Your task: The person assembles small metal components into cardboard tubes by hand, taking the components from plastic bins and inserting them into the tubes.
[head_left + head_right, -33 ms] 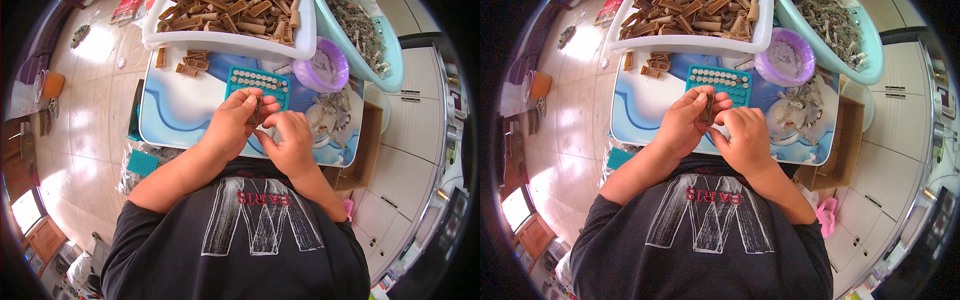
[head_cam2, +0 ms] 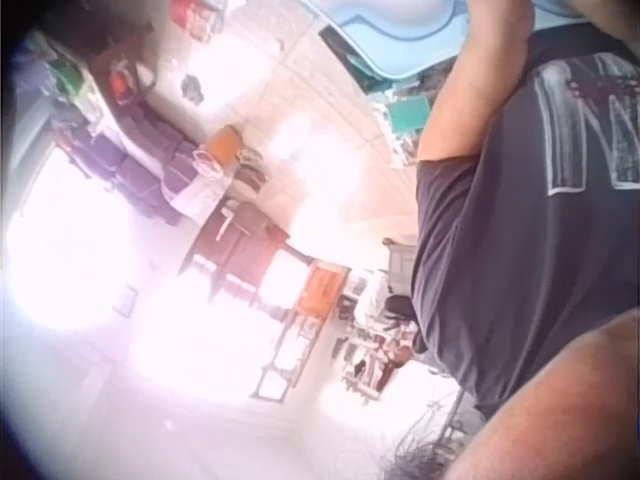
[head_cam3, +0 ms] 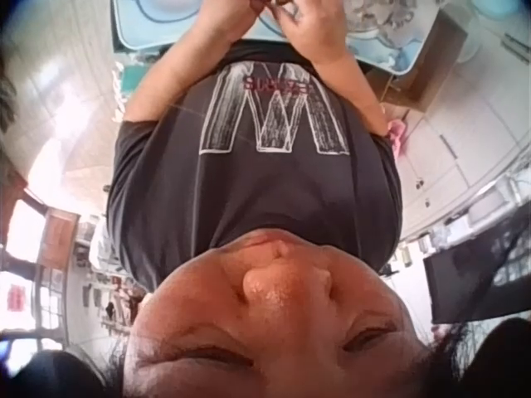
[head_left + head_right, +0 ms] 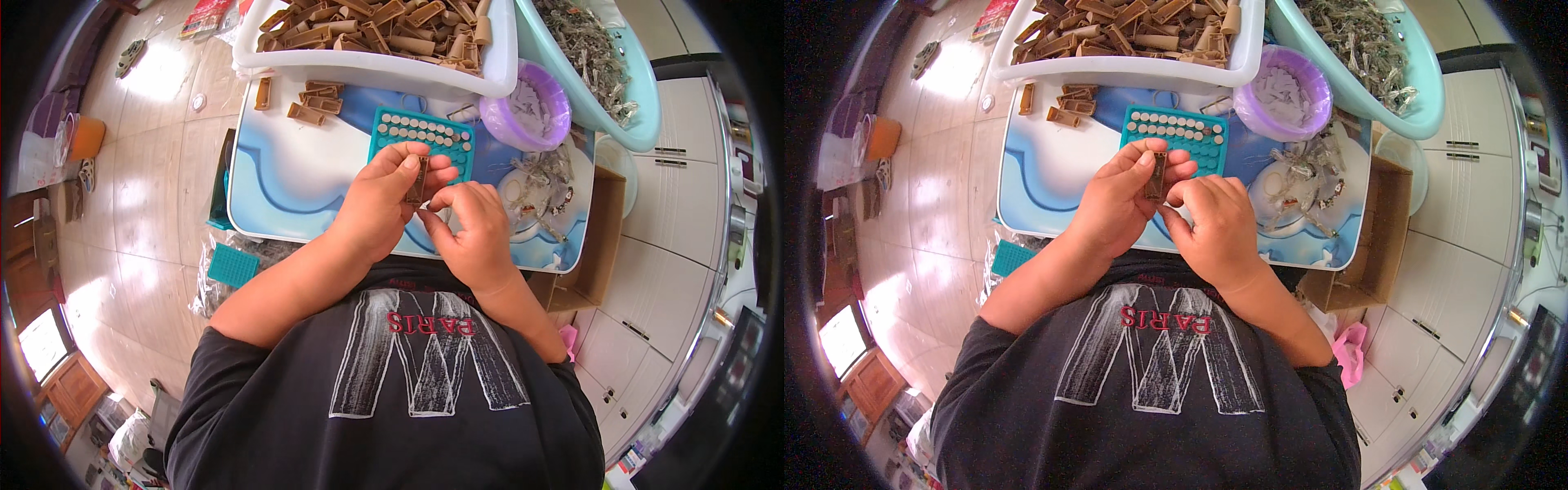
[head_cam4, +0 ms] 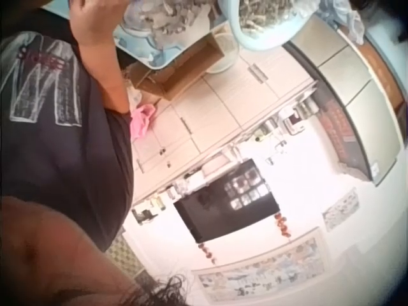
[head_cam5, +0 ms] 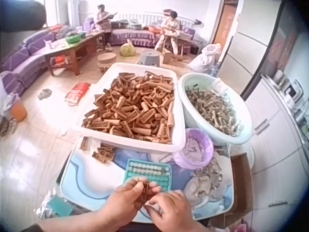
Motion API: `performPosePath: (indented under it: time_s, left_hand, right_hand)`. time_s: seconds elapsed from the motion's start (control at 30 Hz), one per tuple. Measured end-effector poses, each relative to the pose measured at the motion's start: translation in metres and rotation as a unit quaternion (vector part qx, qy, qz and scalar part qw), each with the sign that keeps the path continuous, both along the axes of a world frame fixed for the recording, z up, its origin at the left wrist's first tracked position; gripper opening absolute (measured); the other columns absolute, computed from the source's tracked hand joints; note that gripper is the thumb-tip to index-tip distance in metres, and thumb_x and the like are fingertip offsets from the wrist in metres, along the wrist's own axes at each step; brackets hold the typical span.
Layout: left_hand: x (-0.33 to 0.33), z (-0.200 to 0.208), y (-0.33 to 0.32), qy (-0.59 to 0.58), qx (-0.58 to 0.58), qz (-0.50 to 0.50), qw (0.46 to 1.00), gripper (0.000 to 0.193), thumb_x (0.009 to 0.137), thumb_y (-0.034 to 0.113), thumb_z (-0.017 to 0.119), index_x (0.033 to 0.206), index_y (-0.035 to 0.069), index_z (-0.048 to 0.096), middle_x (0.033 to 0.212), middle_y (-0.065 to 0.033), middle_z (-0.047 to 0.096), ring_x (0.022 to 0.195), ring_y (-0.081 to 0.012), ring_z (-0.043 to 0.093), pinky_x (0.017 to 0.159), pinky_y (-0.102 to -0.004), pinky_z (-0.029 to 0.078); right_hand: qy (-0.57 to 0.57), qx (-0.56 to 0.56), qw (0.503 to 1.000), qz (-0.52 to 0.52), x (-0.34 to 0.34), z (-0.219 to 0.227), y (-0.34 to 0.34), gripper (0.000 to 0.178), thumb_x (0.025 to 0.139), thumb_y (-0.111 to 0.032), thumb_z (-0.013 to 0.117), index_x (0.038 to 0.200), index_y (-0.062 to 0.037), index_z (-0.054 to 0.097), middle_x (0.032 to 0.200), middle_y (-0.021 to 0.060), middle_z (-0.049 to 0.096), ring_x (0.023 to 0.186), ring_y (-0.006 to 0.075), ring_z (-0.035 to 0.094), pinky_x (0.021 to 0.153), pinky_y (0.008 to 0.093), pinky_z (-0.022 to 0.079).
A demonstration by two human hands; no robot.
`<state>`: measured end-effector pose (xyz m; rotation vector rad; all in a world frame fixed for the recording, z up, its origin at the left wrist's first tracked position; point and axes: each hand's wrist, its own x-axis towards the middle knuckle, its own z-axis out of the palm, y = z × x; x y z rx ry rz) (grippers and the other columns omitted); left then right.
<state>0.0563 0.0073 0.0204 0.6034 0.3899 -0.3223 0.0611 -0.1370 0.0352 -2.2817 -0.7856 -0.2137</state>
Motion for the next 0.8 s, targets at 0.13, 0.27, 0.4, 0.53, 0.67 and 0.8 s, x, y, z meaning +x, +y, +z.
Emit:
performPosePath:
  time_s: [0.13, 0.27, 0.4, 0.53, 0.67, 0.8]
  left_hand:
    - [-0.001, -0.003, 0.0, -0.009, 0.007, 0.011, 1.0, 0.019, 0.098, 0.014, 0.038, 0.112, 0.004, 0.044, 0.111, -0.0149, 0.056, 0.105, -0.0259, 0.058, 0.09, -0.0385, 0.048]
    - [0.0, -0.002, -0.002, -0.011, 0.002, 0.022, 1.0, 0.018, 0.098, 0.014, 0.037, 0.112, 0.004, 0.044, 0.11, -0.0148, 0.056, 0.106, -0.0266, 0.057, 0.091, -0.0386, 0.047]
    - [0.0, 0.004, -0.003, -0.006, 0.015, 0.019, 1.0, 0.018, 0.098, 0.014, 0.036, 0.111, 0.004, 0.044, 0.109, -0.0149, 0.056, 0.106, -0.0268, 0.057, 0.091, -0.0382, 0.047]
    - [0.001, 0.005, -0.003, -0.006, 0.029, 0.02, 0.999, 0.018, 0.098, 0.015, 0.035, 0.111, 0.004, 0.044, 0.109, -0.0152, 0.056, 0.106, -0.0266, 0.057, 0.091, -0.0378, 0.047]
    - [0.0, 0.007, -0.006, -0.009, 0.041, 0.02, 0.999, 0.018, 0.098, 0.015, 0.035, 0.111, 0.004, 0.043, 0.11, -0.0155, 0.055, 0.106, -0.0269, 0.056, 0.091, -0.0376, 0.047]
    - [-0.001, 0.006, -0.007, -0.017, 0.057, 0.023, 0.998, 0.02, 0.098, 0.015, 0.036, 0.113, 0.003, 0.043, 0.109, -0.0154, 0.056, 0.106, -0.0273, 0.056, 0.09, -0.0377, 0.046]
  right_hand:
    - [0.052, 0.042, 0.998, -0.008, -0.002, -0.002, 0.002, 0.022, 0.067, -0.003, 0.069, 0.079, -0.009, 0.052, 0.072, 0.0046, 0.058, 0.069, 0.0259, 0.056, 0.062, 0.0372, 0.039]
    - [0.094, 0.098, 0.991, -0.021, -0.007, -0.003, 0.007, 0.022, 0.067, 0.001, 0.067, 0.079, -0.0076, 0.052, 0.073, 0.0064, 0.059, 0.07, 0.0276, 0.057, 0.062, 0.0382, 0.04]
    - [0.117, 0.12, 0.985, -0.034, -0.008, -0.006, 0.009, 0.022, 0.067, 0.002, 0.067, 0.081, -0.0064, 0.053, 0.073, 0.0075, 0.059, 0.07, 0.0284, 0.057, 0.062, 0.0387, 0.04]
    - [0.072, 0.099, 0.992, -0.005, -0.004, -0.007, 0.009, 0.02, 0.069, 0.0, 0.066, 0.087, -0.006, 0.058, 0.073, 0.0081, 0.059, 0.07, 0.0281, 0.057, 0.063, 0.0389, 0.041]
    - [0.037, 0.046, 0.998, 0.019, -0.002, -0.005, 0.007, 0.022, 0.07, 0.003, 0.067, 0.089, -0.0045, 0.063, 0.076, 0.01, 0.061, 0.07, 0.0275, 0.057, 0.063, 0.0352, 0.042]
    - [0.04, 0.009, 0.999, 0.023, -0.001, -0.002, 0.005, 0.022, 0.069, 0.002, 0.067, 0.089, -0.0046, 0.063, 0.075, 0.0097, 0.061, 0.069, 0.0274, 0.057, 0.061, 0.0347, 0.042]
